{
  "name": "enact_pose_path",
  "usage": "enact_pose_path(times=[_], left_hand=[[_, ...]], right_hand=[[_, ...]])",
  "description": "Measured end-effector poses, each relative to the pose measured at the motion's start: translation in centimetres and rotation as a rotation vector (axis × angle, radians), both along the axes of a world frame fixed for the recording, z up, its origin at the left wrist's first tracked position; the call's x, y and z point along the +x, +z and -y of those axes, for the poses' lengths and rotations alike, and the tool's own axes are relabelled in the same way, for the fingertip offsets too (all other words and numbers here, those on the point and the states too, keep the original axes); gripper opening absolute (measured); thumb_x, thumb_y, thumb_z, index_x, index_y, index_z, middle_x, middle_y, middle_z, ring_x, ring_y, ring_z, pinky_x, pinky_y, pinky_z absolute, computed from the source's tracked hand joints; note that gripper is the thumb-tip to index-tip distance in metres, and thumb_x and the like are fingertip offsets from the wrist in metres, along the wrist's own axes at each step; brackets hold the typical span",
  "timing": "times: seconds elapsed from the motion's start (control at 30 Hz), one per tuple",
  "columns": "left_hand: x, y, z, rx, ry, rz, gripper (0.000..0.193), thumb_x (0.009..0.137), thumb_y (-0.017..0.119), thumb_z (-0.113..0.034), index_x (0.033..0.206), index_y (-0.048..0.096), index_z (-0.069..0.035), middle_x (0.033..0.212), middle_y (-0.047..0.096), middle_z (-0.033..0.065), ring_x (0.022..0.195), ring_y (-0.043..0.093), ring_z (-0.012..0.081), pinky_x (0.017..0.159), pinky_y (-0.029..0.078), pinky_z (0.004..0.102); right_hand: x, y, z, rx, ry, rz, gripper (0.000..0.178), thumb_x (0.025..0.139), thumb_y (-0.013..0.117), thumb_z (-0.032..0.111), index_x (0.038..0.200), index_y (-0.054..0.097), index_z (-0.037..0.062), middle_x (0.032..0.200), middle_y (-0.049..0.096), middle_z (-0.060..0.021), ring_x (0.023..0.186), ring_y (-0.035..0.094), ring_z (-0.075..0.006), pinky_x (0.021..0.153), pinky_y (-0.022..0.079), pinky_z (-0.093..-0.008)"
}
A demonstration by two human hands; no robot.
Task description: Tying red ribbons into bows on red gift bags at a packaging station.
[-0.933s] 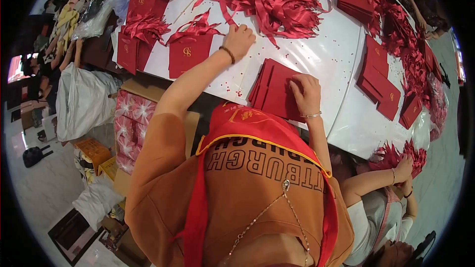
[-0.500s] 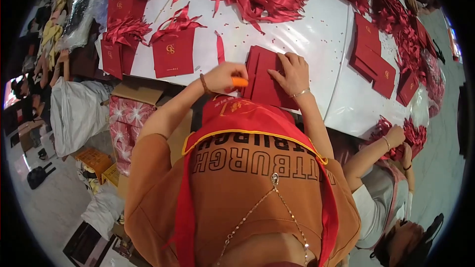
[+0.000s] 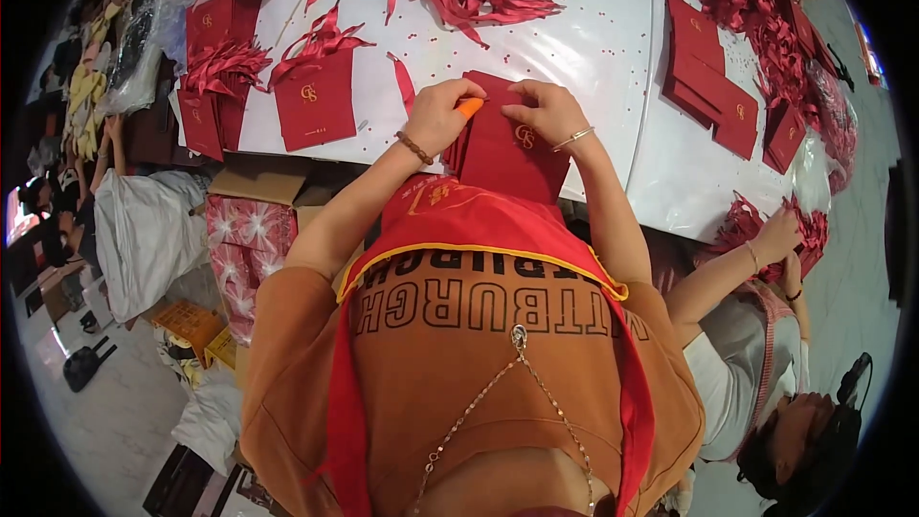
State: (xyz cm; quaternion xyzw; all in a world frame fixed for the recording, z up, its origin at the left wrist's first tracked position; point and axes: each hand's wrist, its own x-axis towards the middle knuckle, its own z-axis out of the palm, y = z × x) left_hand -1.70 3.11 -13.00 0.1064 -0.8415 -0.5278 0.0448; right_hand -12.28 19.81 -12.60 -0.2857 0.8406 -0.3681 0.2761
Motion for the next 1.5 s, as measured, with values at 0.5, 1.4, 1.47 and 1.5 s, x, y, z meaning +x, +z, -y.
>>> enact_pose_path(times=[0.5, 1.4, 1.47, 1.5], left_hand=[[-0.4, 0.1, -0.9, -0.272, -0.001, -0.138, 0.013, 0.076, 0.054, -0.006, 0.088, 0.06, -0.002, 0.082, 0.062, 0.0136, 0.077, 0.06, 0.0288, 0.066, 0.047, 0.0337], [-2.0, 0.9, -1.0, -0.473, -0.185, -0.103, 0.011, 0.07, 0.054, -0.002, 0.081, 0.056, -0.002, 0.076, 0.061, 0.0162, 0.071, 0.059, 0.0321, 0.062, 0.047, 0.0391], [-2.0, 1.7, -1.2, -0.572, -0.232, -0.091, 0.012, 0.069, 0.054, -0.001, 0.081, 0.056, -0.001, 0.075, 0.06, 0.0167, 0.071, 0.059, 0.0325, 0.061, 0.046, 0.0395], [-2.0, 2.0, -1.3, -0.672, -0.279, -0.08, 0.013, 0.068, 0.053, 0.0, 0.081, 0.055, -0.001, 0.075, 0.06, 0.0173, 0.071, 0.059, 0.0329, 0.061, 0.046, 0.0398]], right_hand=[[1.1, 0.3, 1.5, 0.087, -0.074, -0.007, 0.035, 0.072, 0.066, 0.031, 0.1, 0.062, 0.0104, 0.085, 0.064, -0.0116, 0.08, 0.061, -0.0277, 0.069, 0.046, -0.0361], [0.5, -0.8, 0.7, -0.122, -0.062, 0.3, 0.033, 0.074, 0.063, 0.013, 0.106, 0.06, 0.0025, 0.091, 0.064, -0.0127, 0.081, 0.061, -0.0181, 0.074, 0.045, -0.0286], [0.7, -0.1, 0.9, -0.088, -0.062, 0.322, 0.033, 0.074, 0.063, 0.014, 0.105, 0.06, 0.0026, 0.091, 0.064, -0.0138, 0.082, 0.061, -0.0201, 0.074, 0.045, -0.0295], [0.7, -0.2, 0.7, -0.087, -0.062, 0.323, 0.033, 0.074, 0.063, 0.014, 0.105, 0.06, 0.0026, 0.091, 0.064, -0.0138, 0.082, 0.061, -0.0201, 0.074, 0.045, -0.0295]])
